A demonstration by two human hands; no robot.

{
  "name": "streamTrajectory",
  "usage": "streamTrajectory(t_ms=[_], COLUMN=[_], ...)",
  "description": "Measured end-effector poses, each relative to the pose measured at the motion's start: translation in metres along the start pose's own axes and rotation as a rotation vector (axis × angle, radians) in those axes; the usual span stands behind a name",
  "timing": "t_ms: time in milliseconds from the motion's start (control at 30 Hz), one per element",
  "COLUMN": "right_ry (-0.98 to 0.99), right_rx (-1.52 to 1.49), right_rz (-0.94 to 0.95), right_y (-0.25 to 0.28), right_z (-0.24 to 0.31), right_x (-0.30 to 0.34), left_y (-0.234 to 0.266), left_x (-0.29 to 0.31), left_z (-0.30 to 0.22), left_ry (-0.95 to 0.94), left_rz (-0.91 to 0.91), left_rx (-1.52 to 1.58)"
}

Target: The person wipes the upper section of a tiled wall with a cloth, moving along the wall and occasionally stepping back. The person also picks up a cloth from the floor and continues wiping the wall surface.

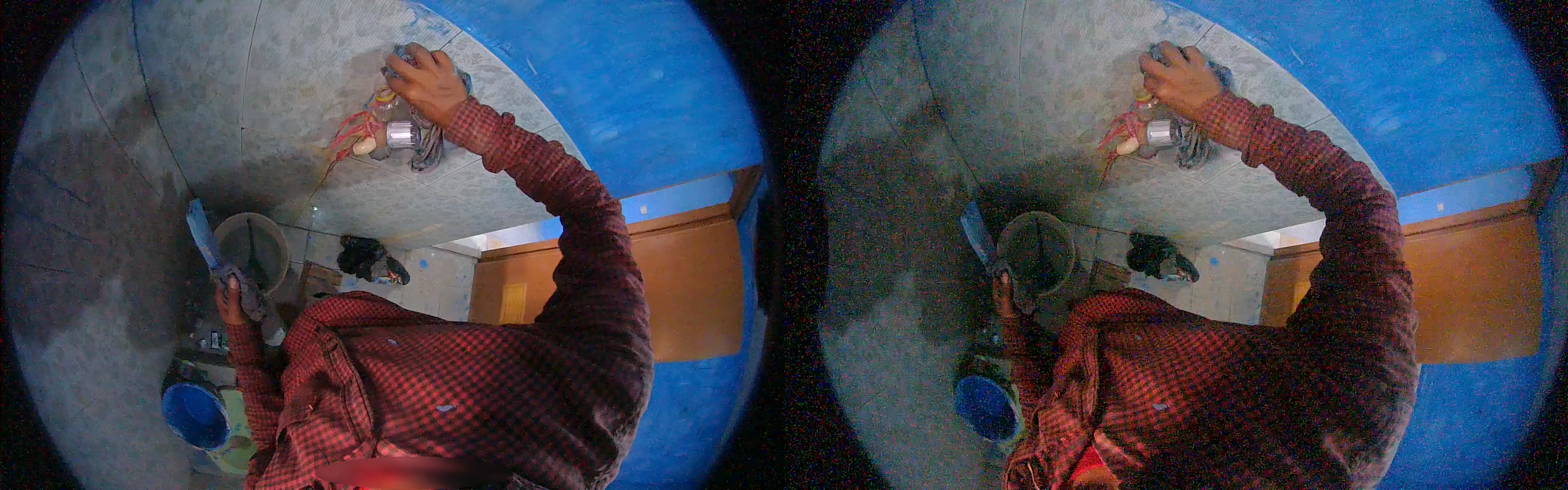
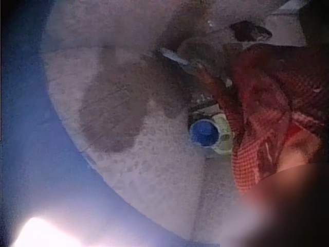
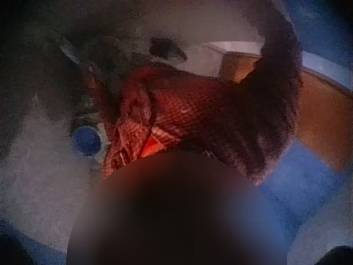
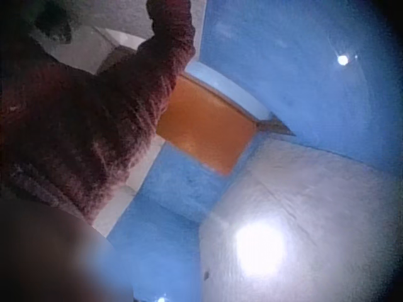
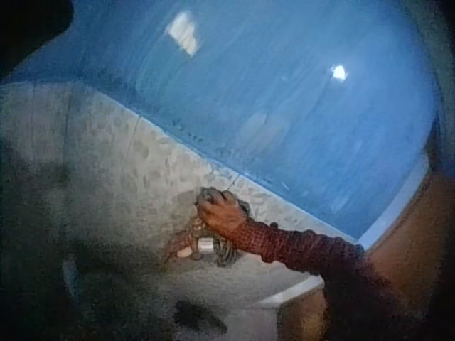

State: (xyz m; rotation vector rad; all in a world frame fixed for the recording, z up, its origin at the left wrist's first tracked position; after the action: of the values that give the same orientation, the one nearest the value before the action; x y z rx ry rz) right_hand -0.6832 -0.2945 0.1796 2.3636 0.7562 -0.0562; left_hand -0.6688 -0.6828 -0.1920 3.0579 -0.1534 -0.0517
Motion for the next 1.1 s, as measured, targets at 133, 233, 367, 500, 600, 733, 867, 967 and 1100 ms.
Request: streamTrajectory(t_ms=[133, 233, 367, 500, 600, 733, 867, 967, 1100], right_ry=[-0.028, -0.143, -0.23, -0.258, -0.275, -0.261, -0.221, -0.19, -0.185], right_rx=[0.017, 0.068, 0.032, 0.013, -0.007, -0.015, -0.054, -0.011, 0.018], right_rz=[0.043, -0.063, -0.043, -0.02, 0.048, 0.015, 0.079, 0.075, -0.038], right_y=[0.002, 0.005, 0.003, -0.004, -0.002, -0.006, -0.001, 0.0, -0.004], right_z=[-0.002, 0.001, 0.004, 0.007, 0.006, 0.002, 0.0, 0.004, 0.006], right_x=[-0.011, -0.018, -0.011, -0.003, -0.003, 0.011, 0.0, -0.01, 0.0], left_y=[-0.011, -0.023, -0.047, -0.066, -0.058, -0.043, -0.024, -0.034, -0.056], left_x=[-0.012, -0.005, 0.006, 0.008, 0.013, 0.01, 0.003, -0.011, -0.022], left_z=[-0.011, -0.056, -0.09, -0.062, -0.059, -0.063, -0.031, -0.048, -0.07], left_ry=[0.54, 0.464, 0.683, 0.676, 0.427, 0.459, 0.062, 0.382, 0.3], left_rz=[0.092, 0.046, -0.061, 0.035, 0.144, -0.034, 0.018, -0.042, 0.124], left_rx=[0.386, 0.319, 0.405, 0.353, 0.295, 0.193, -0.169, 0.121, 0.226])
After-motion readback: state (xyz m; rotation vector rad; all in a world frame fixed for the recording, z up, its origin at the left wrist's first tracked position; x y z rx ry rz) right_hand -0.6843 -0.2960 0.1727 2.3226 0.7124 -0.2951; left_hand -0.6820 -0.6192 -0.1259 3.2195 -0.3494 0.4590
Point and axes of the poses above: each hand's wrist, its own x-axis away from the middle knuckle, its own y-axis out of the back of the hand, z = x × y, the point moved 3 cm from there along -x, towards the middle knuckle, and after that the axes turned 7 degrees about -z, right-handed, at the moved point
